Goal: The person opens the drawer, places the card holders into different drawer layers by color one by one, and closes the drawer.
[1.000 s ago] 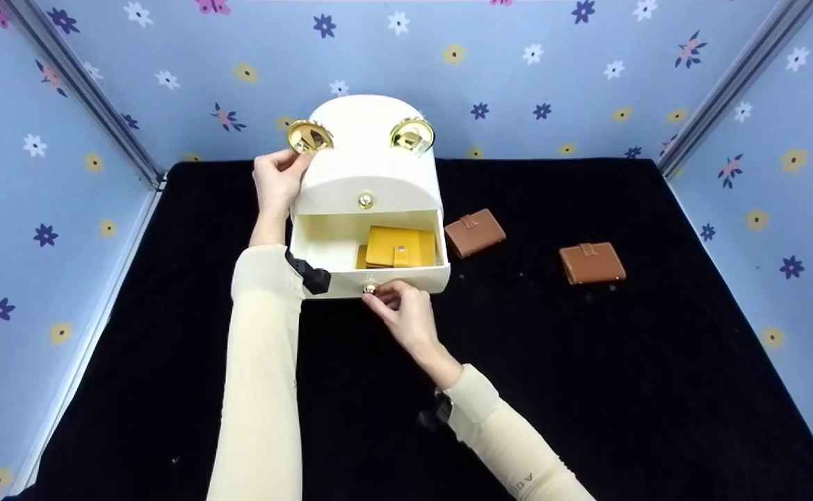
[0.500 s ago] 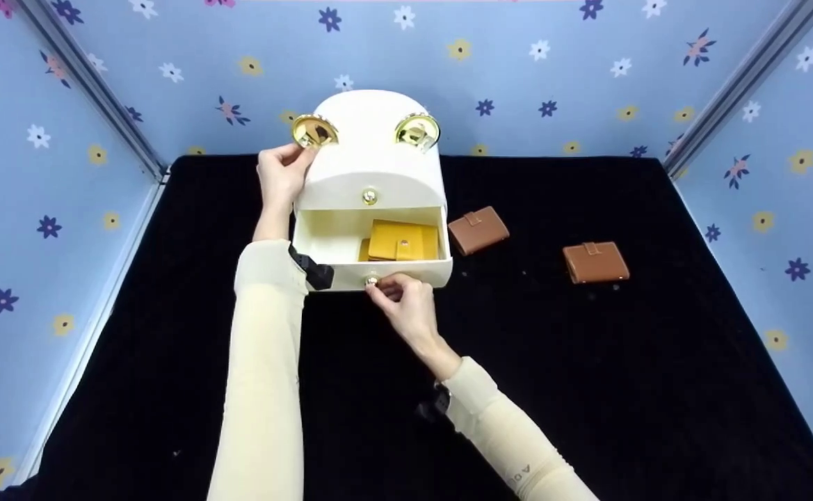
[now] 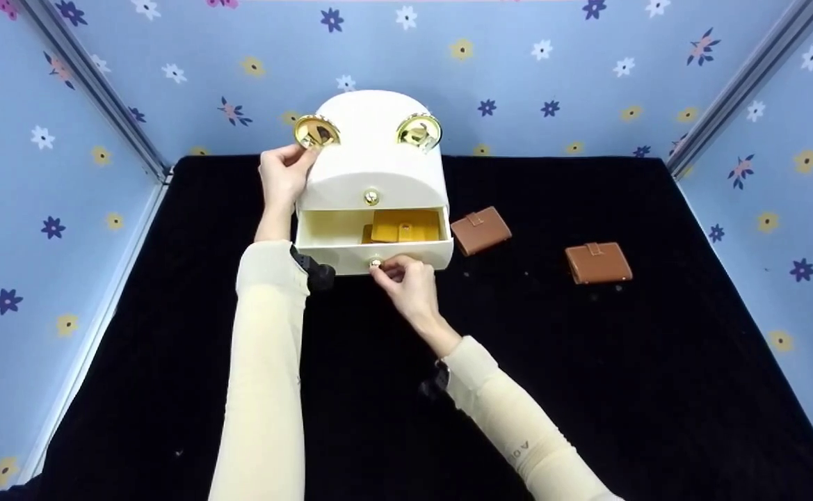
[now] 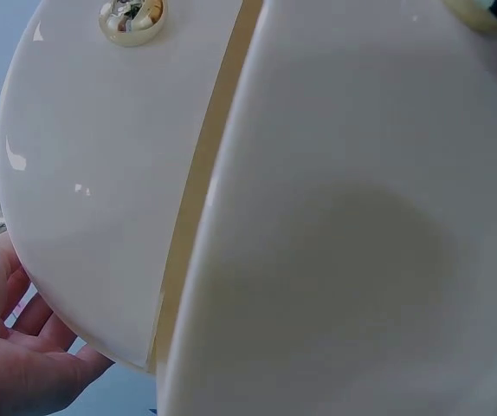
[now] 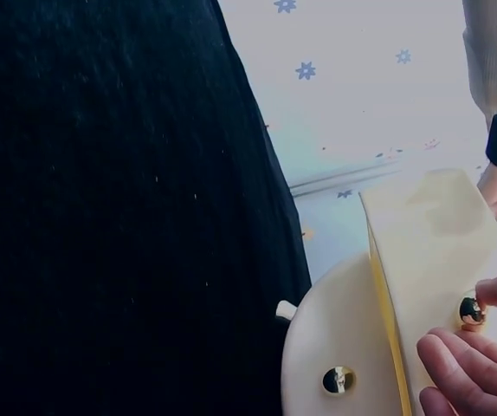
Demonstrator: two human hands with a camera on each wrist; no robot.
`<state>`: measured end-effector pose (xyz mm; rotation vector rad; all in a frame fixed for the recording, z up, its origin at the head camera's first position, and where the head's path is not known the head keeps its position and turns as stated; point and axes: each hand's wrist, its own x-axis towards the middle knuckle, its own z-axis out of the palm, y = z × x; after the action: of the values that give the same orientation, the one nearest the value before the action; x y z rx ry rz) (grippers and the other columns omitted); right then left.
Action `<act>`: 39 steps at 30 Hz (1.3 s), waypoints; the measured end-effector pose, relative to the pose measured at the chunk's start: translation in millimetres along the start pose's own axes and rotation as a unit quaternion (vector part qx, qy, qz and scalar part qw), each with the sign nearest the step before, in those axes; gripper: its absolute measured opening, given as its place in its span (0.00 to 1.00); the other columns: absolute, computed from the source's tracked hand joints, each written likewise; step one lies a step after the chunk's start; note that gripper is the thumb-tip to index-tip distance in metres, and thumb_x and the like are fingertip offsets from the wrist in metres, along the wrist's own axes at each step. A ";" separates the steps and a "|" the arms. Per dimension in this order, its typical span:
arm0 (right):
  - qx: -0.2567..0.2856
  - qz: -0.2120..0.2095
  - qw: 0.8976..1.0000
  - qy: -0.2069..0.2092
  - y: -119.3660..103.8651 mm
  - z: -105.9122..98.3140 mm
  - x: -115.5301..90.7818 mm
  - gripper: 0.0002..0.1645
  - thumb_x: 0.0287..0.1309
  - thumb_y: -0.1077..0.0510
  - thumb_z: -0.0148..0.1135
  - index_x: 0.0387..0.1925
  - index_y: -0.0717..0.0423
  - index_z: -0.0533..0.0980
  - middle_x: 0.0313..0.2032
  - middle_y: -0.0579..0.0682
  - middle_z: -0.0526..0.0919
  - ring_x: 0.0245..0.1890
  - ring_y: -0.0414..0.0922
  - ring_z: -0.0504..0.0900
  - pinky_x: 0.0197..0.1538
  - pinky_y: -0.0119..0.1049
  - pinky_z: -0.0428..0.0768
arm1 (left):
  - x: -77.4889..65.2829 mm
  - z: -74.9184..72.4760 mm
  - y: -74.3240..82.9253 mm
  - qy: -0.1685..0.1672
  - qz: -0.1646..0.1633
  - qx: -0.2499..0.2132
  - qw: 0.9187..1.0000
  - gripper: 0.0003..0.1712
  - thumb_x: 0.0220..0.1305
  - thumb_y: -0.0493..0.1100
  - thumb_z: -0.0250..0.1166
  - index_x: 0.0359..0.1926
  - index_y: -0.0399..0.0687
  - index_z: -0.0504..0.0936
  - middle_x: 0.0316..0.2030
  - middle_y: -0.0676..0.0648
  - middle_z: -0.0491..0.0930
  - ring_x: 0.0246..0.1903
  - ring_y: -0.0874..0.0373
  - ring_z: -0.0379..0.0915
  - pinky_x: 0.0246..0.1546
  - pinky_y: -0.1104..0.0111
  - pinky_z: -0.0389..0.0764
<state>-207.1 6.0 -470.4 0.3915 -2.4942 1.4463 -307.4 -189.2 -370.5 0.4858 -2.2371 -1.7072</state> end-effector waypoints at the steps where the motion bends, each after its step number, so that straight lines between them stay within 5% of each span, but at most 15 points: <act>1: -0.004 0.000 1.000 0.000 0.1 0.5 2.0 0.12 0.48 0.52 0.65 0.25 0.59 0.80 0.23 0.49 0.82 0.22 0.37 0.79 0.26 0.23 0.75 | -0.2 -0.2 -0.1 0.000 0.002 0.000 1.000 0.18 0.53 0.45 0.65 0.45 0.43 0.81 0.41 0.44 0.80 0.37 0.61 0.75 0.39 0.75 0.73; 39: -0.041 0.076 0.996 -0.002 2.9 12.0 52.8 0.13 0.49 0.50 0.63 0.24 0.55 0.81 0.21 0.46 0.82 0.22 0.36 0.79 0.30 0.28 0.75 | -0.1 -1.9 -0.7 0.004 0.020 0.019 1.000 0.17 0.53 0.45 0.65 0.43 0.43 0.82 0.39 0.44 0.80 0.36 0.62 0.74 0.39 0.75 0.72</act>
<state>-258.3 -9.1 -461.2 0.1931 -2.6261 1.3902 -306.4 -191.0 -370.7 0.4539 -2.2622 -1.6422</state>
